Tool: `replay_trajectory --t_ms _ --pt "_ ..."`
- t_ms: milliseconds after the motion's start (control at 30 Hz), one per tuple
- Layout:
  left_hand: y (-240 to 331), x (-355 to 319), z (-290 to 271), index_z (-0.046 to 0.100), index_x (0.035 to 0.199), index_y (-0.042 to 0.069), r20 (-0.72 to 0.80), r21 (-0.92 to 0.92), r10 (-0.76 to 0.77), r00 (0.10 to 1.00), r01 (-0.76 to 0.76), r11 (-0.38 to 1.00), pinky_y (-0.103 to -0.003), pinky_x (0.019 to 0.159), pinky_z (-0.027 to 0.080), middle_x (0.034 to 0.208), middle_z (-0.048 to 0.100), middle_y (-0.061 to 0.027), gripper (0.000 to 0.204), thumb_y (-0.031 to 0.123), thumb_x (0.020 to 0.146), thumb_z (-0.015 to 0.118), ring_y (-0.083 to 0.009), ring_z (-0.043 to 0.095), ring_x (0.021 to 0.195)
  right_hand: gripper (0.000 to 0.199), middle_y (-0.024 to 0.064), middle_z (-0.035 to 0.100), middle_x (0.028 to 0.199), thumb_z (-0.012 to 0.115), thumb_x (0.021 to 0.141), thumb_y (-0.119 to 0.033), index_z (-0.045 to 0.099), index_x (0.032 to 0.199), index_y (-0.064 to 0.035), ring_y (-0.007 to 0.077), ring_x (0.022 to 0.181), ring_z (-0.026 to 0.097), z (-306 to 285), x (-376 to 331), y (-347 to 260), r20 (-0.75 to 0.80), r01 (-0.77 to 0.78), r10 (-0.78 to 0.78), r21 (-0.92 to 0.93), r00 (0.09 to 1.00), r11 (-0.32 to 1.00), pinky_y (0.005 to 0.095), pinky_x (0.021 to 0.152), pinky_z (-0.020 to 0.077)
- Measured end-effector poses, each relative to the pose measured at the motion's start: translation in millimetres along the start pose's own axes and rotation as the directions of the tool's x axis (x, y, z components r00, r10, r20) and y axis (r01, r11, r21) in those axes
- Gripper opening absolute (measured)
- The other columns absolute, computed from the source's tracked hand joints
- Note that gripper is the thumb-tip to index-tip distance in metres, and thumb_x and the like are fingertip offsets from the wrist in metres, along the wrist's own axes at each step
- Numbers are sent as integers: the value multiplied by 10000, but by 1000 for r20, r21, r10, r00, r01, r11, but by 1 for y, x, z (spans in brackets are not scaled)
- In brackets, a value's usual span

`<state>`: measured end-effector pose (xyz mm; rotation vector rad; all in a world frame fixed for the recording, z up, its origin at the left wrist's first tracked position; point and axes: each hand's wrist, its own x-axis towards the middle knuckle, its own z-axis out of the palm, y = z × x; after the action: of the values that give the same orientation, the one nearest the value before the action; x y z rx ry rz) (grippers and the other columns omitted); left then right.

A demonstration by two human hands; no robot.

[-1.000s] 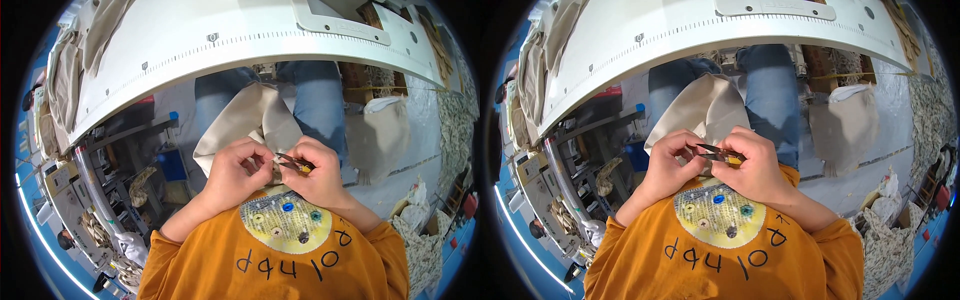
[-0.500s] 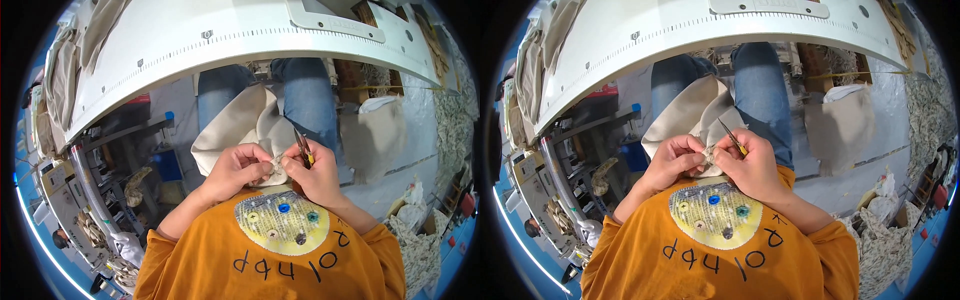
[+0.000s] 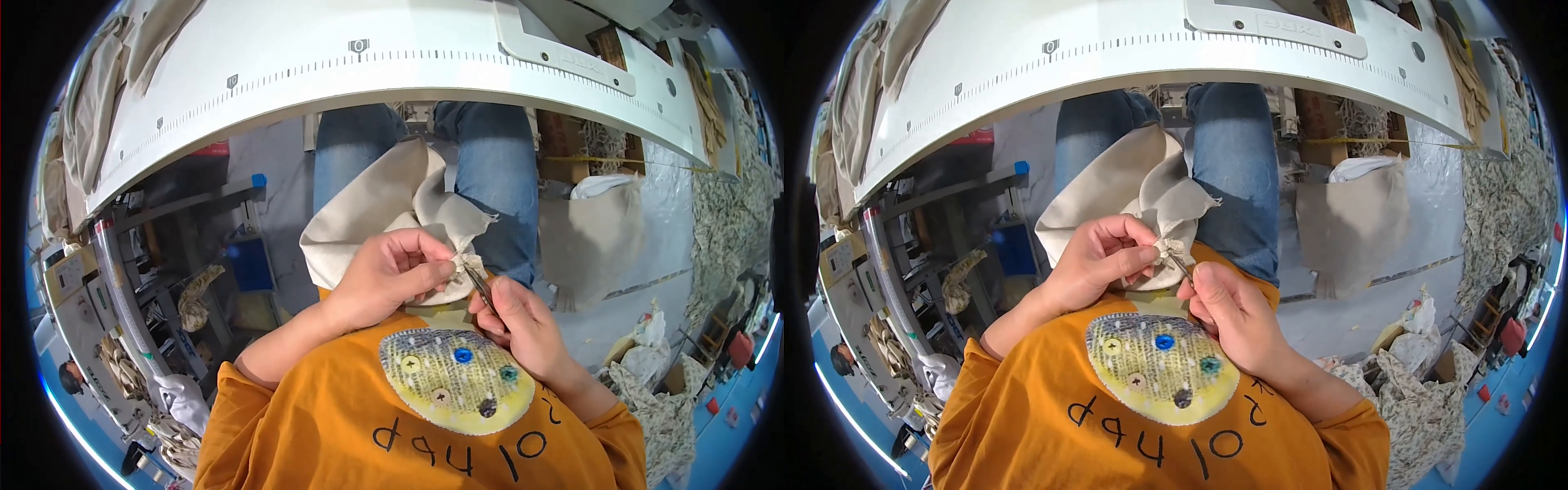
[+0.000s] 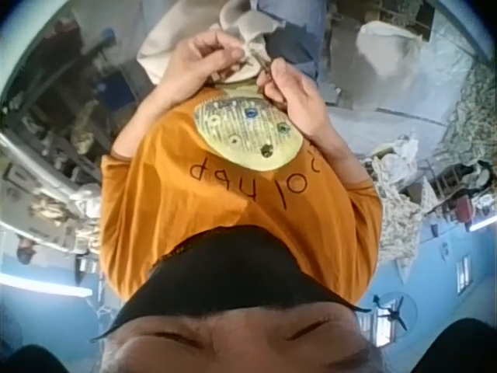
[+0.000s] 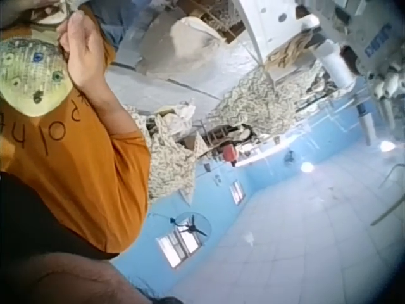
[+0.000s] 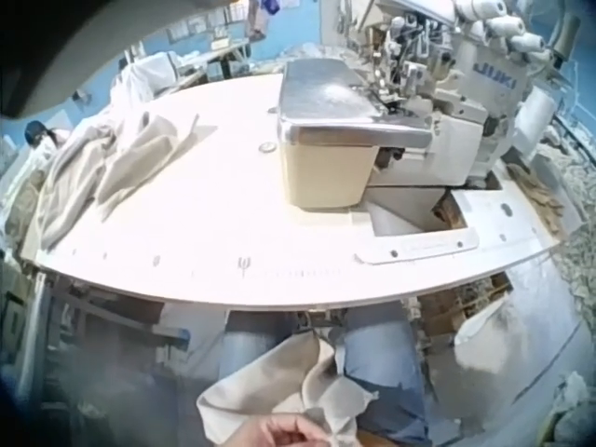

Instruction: The worker is using small thread snips to manually unpick and remove stitches from a piece of beige fabric.

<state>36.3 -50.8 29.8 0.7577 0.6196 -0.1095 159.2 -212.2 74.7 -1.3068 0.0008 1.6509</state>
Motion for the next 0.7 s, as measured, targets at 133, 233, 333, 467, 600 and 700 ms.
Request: replay_trajectory --t_ms 133,233,333,467,600,700 --pt "0 -1 2 584 939 -2 -16 -10 15 1000 -15 1000 -179 599 427 790 594 -3 120 58 840 613 -35 539 696 386 -75 288 585 333 970 -385 500 871 -52 36 534 249 2 2 -2 -9 -10 10 -1 1000 1000 187 490 218" --pt "0 -1 2 582 938 -11 -3 1 21 1000 -21 1000 -180 612 433 791 592 -1 114 45 841 606 -32 537 702 384 -74 297 587 335 969 -387 502 874 -54 35 532 254 2 2 -2 -11 -15 15 5 1000 1000 186 489 222" --pt "0 -1 2 581 936 -14 1 7 24 1000 -24 1000 -179 621 435 794 592 -2 111 42 843 602 -32 537 707 383 -74 302 587 335 969 -389 503 874 -57 34 529 256 1 3 0 -11 -12 12 2 1000 1000 185 487 223" --pt "0 -1 2 581 938 -14 6 6 14 1000 -14 1000 -179 629 437 799 592 -3 116 42 840 606 -32 537 712 384 -73 308 587 337 969 -388 506 878 -56 32 526 261 0 2 0 -10 -10 10 -3 1000 1000 183 485 226" --pt "1 -2 4 582 938 -15 5 16 7 1000 -7 1000 -181 631 440 804 594 -4 118 40 837 609 -31 537 716 380 -75 311 588 340 969 -383 510 880 -55 29 528 265 1 3 1 -11 2 -1 8 1000 1000 182 485 227" --pt "2 -2 3 583 939 -15 11 28 -1 1000 1 1000 -182 632 442 806 595 -5 117 38 838 607 -30 536 719 375 -78 316 588 346 969 -377 512 880 -52 27 529 269 1 3 2 -16 3 -3 29 1000 1000 182 485 226"
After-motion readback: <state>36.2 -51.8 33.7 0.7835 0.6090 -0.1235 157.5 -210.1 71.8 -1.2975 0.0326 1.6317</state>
